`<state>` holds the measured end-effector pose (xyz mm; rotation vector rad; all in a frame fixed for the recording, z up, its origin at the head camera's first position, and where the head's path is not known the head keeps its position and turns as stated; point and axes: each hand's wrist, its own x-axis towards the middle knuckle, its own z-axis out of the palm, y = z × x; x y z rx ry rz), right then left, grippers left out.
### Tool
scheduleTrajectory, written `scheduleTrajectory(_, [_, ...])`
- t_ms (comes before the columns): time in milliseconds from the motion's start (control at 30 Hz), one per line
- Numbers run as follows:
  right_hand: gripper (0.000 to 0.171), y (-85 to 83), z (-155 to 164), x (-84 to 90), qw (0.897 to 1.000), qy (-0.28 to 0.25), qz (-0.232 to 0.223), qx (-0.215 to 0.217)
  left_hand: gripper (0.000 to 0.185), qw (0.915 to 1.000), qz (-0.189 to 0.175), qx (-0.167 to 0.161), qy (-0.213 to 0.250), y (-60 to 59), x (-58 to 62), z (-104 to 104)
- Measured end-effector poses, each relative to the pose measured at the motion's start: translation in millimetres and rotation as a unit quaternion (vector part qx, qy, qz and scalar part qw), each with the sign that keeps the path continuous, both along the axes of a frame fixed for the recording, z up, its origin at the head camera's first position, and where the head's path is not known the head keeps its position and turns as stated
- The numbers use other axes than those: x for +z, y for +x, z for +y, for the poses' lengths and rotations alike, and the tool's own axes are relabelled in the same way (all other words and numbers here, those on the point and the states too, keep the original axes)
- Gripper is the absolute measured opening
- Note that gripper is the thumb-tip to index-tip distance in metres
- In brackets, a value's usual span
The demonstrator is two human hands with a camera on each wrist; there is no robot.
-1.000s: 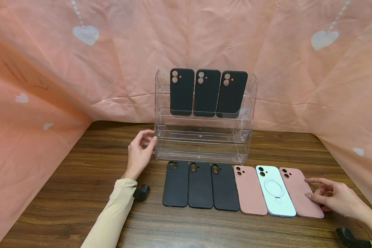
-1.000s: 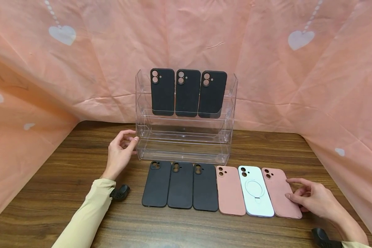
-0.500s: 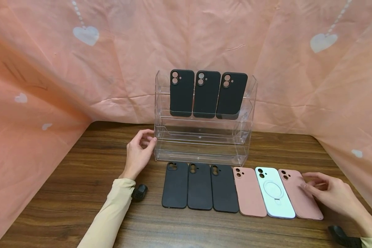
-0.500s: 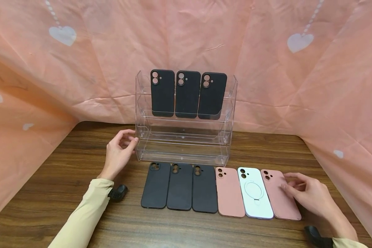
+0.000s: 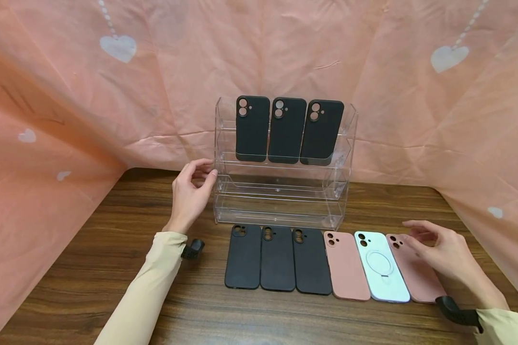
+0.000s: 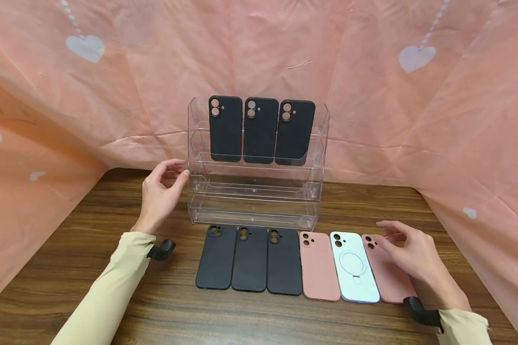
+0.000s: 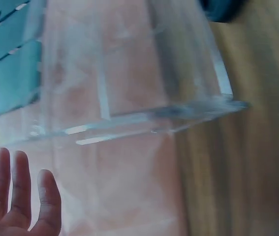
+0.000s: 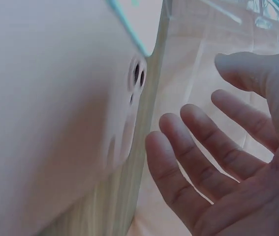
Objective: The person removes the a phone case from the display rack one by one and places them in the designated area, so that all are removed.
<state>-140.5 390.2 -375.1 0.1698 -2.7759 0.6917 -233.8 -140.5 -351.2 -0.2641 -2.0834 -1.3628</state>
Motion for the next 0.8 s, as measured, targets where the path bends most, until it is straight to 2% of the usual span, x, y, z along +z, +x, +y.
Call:
scheduleTrajectory(233, [0.039,-10.7,-25,6.4,0.999,-0.032,0.004,0.005,0.026,0.999,0.034,-0.029,-0.001,-5.4,30.8,12])
scheduleTrajectory(400, [0.04,-18.0,-43,8.4,0.999,-0.043,0.016,0.003,0.027,0.9984,0.032,-0.045,-0.003,-10.6,47.2,20])
scheduleTrajectory(600, [0.036,-29.1,-66,8.1,0.997,-0.071,0.038,0.017,0.03,0.9985,0.023,-0.047,-0.015,-19.4,65.1,29])
scheduleTrajectory(800, [0.034,-38.8,-86,7.1,0.991,-0.119,0.05,0.03,0.03,0.9987,0.021,-0.038,-0.026,-28.3,77.5,37])
